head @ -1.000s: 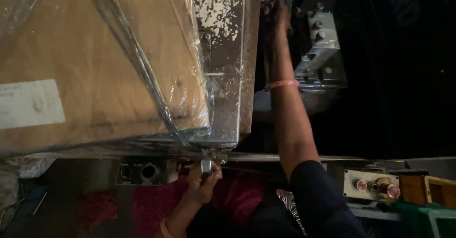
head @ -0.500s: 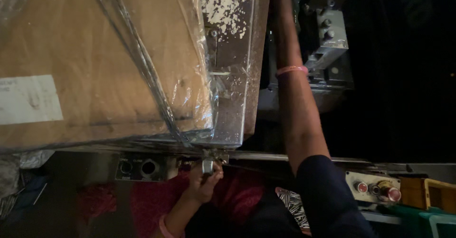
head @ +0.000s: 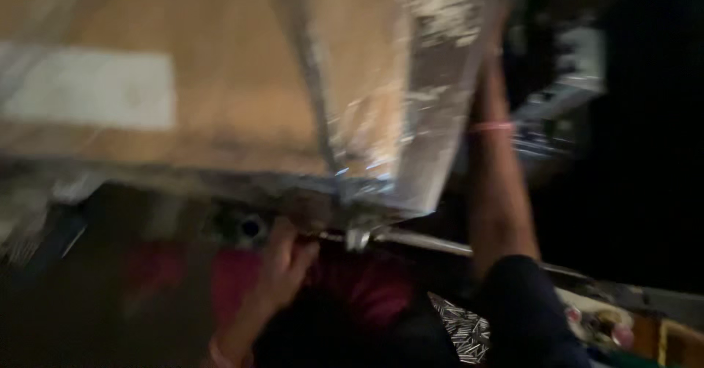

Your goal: The person repeatedly places a plastic-wrapped package onto a machine, pulls a lever to staple it, and removes the package. This cycle is performed multiple times with the same package.

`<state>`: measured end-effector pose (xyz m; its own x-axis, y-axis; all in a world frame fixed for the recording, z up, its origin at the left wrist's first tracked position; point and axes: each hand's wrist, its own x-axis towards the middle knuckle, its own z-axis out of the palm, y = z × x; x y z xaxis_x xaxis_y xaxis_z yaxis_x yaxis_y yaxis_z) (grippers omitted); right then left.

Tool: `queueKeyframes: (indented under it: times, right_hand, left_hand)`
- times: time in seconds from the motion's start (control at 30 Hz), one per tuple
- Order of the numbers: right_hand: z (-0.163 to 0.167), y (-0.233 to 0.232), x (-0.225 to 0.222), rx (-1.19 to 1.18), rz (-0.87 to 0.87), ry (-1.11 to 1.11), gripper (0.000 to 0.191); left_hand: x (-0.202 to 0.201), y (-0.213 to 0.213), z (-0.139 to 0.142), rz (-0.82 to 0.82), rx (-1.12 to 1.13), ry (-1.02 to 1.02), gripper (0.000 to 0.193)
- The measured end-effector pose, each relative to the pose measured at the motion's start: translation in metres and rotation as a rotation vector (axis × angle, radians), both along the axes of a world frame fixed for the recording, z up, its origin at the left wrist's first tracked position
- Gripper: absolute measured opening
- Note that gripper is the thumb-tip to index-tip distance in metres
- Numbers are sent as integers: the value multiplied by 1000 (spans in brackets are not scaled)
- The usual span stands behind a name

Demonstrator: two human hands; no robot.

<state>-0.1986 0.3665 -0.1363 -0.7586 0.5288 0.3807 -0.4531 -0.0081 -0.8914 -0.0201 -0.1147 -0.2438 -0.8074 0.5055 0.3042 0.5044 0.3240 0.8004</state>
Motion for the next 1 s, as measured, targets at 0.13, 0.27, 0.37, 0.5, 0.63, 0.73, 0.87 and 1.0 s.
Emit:
queueKeyframes:
  times: [0.13, 0.27, 0.37, 0.5, 0.63, 0.73, 0.87, 1.0]
  right_hand:
    - [-24, 7, 20, -220, 155, -85, 62]
    - [-35, 13, 39, -272, 178, -133, 62]
    - [-38, 15, 45, -291, 194, -144, 62]
    - [-38, 17, 47, -314, 218, -140, 62]
    - [-37, 15, 42, -339, 236, -135, 62]
    - [-40, 12, 37, -357, 255, -123, 63]
    - [-43, 10, 32, -367, 292, -108, 63]
    - [-39, 9, 24, -361, 320, -82, 63]
  left_hand:
    - [-54, -65, -1, 261, -279, 142, 25]
    - [-82, -107, -8, 451, -652, 265, 24]
    - [-95, -115, -20, 403, -849, 190, 24]
    - [-115, -110, -53, 215, -1101, -31, 26]
    - [-137, -128, -74, 27, -900, 90, 21]
    - [-144, -141, -67, -161, -606, 272, 17]
    - [-127, -140, -59, 294, 250, -1127, 24]
    - [-118, -127, -56, 435, 241, -1120, 26]
